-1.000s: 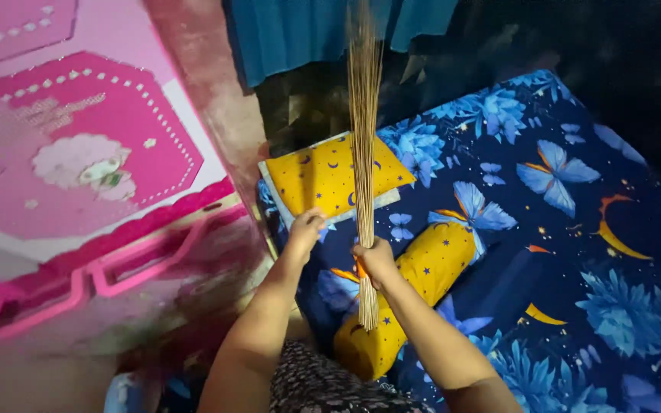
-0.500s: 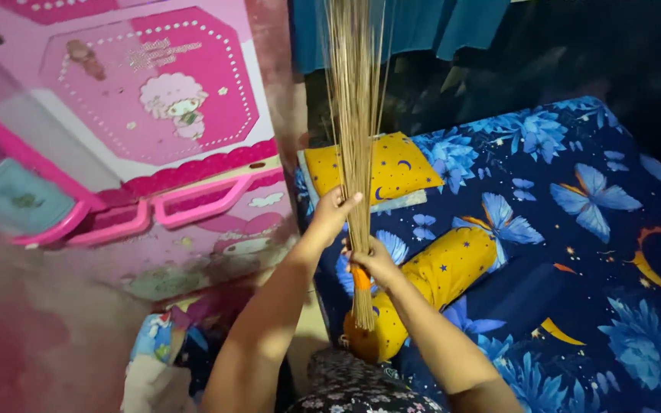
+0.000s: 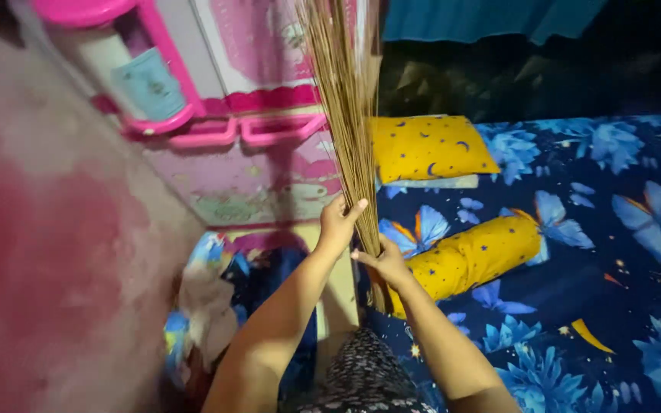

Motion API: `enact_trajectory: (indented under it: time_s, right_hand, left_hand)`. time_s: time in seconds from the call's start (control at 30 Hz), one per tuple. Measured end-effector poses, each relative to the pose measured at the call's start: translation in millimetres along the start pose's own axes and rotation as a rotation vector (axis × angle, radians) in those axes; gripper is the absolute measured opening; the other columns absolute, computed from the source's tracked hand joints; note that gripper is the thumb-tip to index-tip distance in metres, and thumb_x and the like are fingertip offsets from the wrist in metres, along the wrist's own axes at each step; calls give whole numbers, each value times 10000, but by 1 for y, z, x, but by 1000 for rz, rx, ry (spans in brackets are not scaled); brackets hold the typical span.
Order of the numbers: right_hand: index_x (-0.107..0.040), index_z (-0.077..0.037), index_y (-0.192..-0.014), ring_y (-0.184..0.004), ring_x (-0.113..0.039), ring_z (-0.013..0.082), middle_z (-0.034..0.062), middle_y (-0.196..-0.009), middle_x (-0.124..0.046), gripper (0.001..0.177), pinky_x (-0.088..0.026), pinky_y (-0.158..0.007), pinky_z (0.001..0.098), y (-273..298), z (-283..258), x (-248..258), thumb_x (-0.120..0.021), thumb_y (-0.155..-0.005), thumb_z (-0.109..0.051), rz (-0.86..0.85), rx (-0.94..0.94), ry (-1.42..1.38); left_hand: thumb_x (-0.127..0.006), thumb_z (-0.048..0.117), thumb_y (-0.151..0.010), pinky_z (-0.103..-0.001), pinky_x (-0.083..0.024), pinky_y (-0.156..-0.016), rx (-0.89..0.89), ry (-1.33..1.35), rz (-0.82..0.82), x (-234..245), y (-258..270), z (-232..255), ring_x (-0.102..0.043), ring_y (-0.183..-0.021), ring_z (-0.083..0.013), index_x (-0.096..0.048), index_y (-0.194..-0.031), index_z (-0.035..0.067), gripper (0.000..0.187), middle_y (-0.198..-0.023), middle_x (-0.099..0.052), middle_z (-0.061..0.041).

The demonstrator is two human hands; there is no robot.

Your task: Dusting and arranging pillows and bolsters on a bed using a stick broom.

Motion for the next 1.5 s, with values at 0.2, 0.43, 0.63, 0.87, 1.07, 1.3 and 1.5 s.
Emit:
enact_trajectory:
  time_s: [0.2,0.43,0.63,0.87,1.07,1.3,1.5]
  right_hand:
    - [-680,-40,-1243,-832,-640,91,8,-946,-736,478,-546,-763,289,35,57,-7,-828,-814,-190,32,-15,328]
    - [-709,-22,-1131,-709,-668,137,41,-861,-767,379,-560,-658,328,75,97,-8,-818,-793,-155,-28,-124,410]
    - [-739,-12,-1049,-765,-730,172,94,-889,-787,316,-575,-716,333,131,145,-2,-802,-763,-127,-103,-140,525]
    - [-752,-34,-969,-719,-705,188,101,-832,-770,276,-553,-690,346,162,169,3,-846,-736,-148,-105,-248,620]
    - [-736,-32,-916,-569,-635,182,120,-716,-706,211,-504,-532,350,183,189,-25,-814,-764,-156,-97,-405,542]
    - [-726,-62,-882,-580,-673,169,90,-697,-727,148,-519,-530,337,214,182,-87,-804,-774,-126,18,-462,621]
    - [-707,-28,-834,-566,-660,158,86,-695,-717,152,-521,-508,325,237,263,-119,-824,-753,-82,96,-465,332]
  left_hand:
    - [-662,310,-1047,-319,-473,-694,279,-125,83,44,43,-43,-581,-837,-160,-725,-1239,15,358,-985,-677,-70]
    - [-643,288,-966,-298,-542,-721,260,-9,187,111,103,-137,-609,-929,-125,-613,-1411,103,482,-1116,-679,-6]
    - [-636,333,-975,-390,-537,-863,546,45,336,119,191,-157,-626,-1093,-120,-524,-1469,147,540,-1280,-635,16]
    - [-651,309,-952,-382,-513,-812,625,60,443,161,263,-185,-620,-1045,-185,-628,-1393,158,466,-1239,-684,-31]
    - [-668,301,-941,-355,-536,-744,610,74,606,276,318,-213,-684,-932,-141,-669,-1316,165,399,-1125,-729,-1]
    - [-657,299,-939,-332,-485,-591,578,38,797,414,387,-253,-631,-805,-171,-681,-1248,165,338,-988,-702,12]
    - [-616,404,-1004,-414,-529,-638,918,-434,781,505,436,-276,-698,-810,-314,-747,-1147,91,368,-919,-723,-147]
Point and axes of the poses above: each hand's wrist, its own y-axis away from the middle knuckle, its own x-axis out of the back of the hand, z = x × y, the point moved 7 cm from there along -y, towards the middle knuckle
